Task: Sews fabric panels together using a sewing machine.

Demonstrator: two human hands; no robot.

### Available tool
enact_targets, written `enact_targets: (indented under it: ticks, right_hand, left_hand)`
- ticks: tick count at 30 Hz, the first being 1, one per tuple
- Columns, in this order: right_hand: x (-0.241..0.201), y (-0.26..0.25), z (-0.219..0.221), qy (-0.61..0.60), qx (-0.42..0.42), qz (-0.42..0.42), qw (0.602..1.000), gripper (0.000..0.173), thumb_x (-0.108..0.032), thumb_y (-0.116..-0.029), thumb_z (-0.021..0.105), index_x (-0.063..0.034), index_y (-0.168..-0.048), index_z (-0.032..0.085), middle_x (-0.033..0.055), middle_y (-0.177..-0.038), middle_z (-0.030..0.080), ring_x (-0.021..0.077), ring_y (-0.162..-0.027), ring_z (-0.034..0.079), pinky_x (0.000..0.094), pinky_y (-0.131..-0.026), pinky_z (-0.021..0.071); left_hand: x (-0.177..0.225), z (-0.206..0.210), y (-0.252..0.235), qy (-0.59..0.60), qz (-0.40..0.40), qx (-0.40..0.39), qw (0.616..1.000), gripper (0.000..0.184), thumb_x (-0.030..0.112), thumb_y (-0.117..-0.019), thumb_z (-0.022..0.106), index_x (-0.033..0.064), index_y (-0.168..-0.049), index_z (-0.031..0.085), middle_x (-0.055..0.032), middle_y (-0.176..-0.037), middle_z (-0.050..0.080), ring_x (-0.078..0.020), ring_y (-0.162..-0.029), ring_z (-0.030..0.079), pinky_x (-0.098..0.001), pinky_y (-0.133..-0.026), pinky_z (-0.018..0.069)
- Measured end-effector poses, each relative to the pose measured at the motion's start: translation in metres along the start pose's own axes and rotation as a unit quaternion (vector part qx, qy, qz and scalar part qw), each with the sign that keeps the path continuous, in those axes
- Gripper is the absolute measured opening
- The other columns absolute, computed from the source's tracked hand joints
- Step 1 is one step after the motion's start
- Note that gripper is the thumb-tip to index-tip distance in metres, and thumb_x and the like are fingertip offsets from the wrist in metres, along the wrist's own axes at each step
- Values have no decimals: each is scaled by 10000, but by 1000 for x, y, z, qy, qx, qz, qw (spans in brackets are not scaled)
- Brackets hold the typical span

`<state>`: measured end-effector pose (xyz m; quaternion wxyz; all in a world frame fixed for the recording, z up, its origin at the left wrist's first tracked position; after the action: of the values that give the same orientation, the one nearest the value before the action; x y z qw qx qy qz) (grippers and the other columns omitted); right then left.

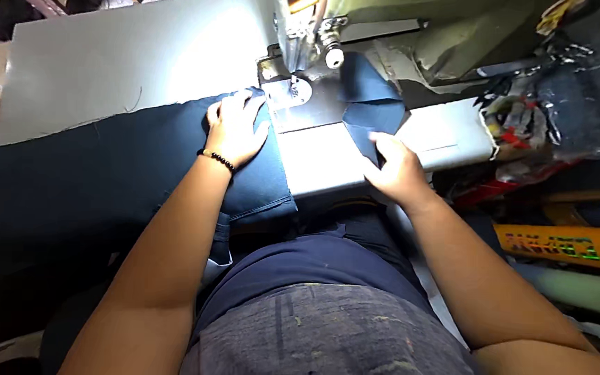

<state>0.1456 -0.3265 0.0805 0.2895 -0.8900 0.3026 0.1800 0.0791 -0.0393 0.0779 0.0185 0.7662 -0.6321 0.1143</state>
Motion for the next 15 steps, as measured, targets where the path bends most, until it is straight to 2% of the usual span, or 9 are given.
enact_targets:
  ticks: [2,4,5,7,8,10,12,14,15]
  right_hand:
    - [11,6,-4,-11,-25,-15,1000,344,18,-870,553,27,-1162,736,183,-1371,654,351,-1367,553,483,-1180,396]
    - [7,11,-11,15,-60,-4,998,447,80,-837,515,-36,-1198,751,162,-1411,630,372,-1409,501,532,-1181,376]
    - [-6,12,-15,11,-74,-12,997,417,73,-841,527,-44,-1166,762,165,-1339,670,370,-1351,553,542,-1139,417]
    - [-52,14,-17,-63,-140,-99,983,314,-16,-858,558,-110,-1052,786,65,-1056,752,203,-1055,702,414,-932,573]
    - [-80,14,-11,-145,-217,-160,952,310,-38,-871,561,-150,-1051,787,-4,-992,755,97,-969,706,314,-859,592]
    - [-130,1,10,-312,-314,-240,864,305,43,-927,550,-59,-1123,760,41,-1010,754,72,-948,697,254,-863,568]
    - [-138,-34,40,-289,-259,-233,891,307,71,-909,568,-22,-1148,737,85,-1058,752,127,-973,710,308,-882,580]
    - [-120,-74,73,-197,-196,-139,951,286,-2,-969,554,8,-1210,709,153,-1141,731,237,-1067,702,418,-947,549]
    - [-111,-88,87,-166,-175,-91,966,299,-28,-987,540,30,-1237,693,192,-1180,717,298,-1114,684,477,-973,517]
  left_hand:
    - [-1,5,-12,-24,-6,-36,999,619,470,-1051,335,200,-1607,372,-71,-1682,312,-309,-1556,267,-651,-1217,140]
    - [3,9,-16,-20,-3,-62,998,624,462,-1069,276,200,-1635,308,-8,-1711,247,-266,-1586,190,-653,-1237,84]
    - [5,11,-16,-18,-2,-67,998,622,457,-1069,262,210,-1639,295,20,-1715,234,-257,-1590,179,-652,-1238,84]
    - [8,13,-16,-15,-5,-73,997,622,458,-1067,246,236,-1648,268,60,-1717,219,-250,-1594,164,-646,-1240,87]
    - [8,13,-15,-13,-10,-76,997,620,467,-1069,240,247,-1648,266,72,-1716,220,-243,-1595,157,-642,-1242,79]
    - [7,13,-14,-5,-14,-81,997,614,489,-1075,235,268,-1647,268,84,-1712,228,-239,-1595,155,-646,-1239,72]
    - [4,12,-16,21,-8,-85,996,598,483,-1088,251,259,-1641,290,62,-1710,242,-250,-1592,172,-649,-1237,72]
    - [-5,8,-20,120,6,-45,992,511,340,-1097,337,168,-1563,459,-17,-1647,392,-255,-1550,301,-609,-1246,107]
    - [-11,2,-20,191,7,-12,981,455,232,-1098,358,91,-1490,543,-72,-1571,498,-243,-1498,399,-529,-1255,168]
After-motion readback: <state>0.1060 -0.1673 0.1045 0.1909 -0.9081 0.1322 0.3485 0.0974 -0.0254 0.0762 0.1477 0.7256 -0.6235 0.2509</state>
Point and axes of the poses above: each hand's wrist, its own y-axis away from the middle knuckle, its own z-axis out of the palm, x = y × z, the point moved 6 cm from there along -y, towards the middle knuckle
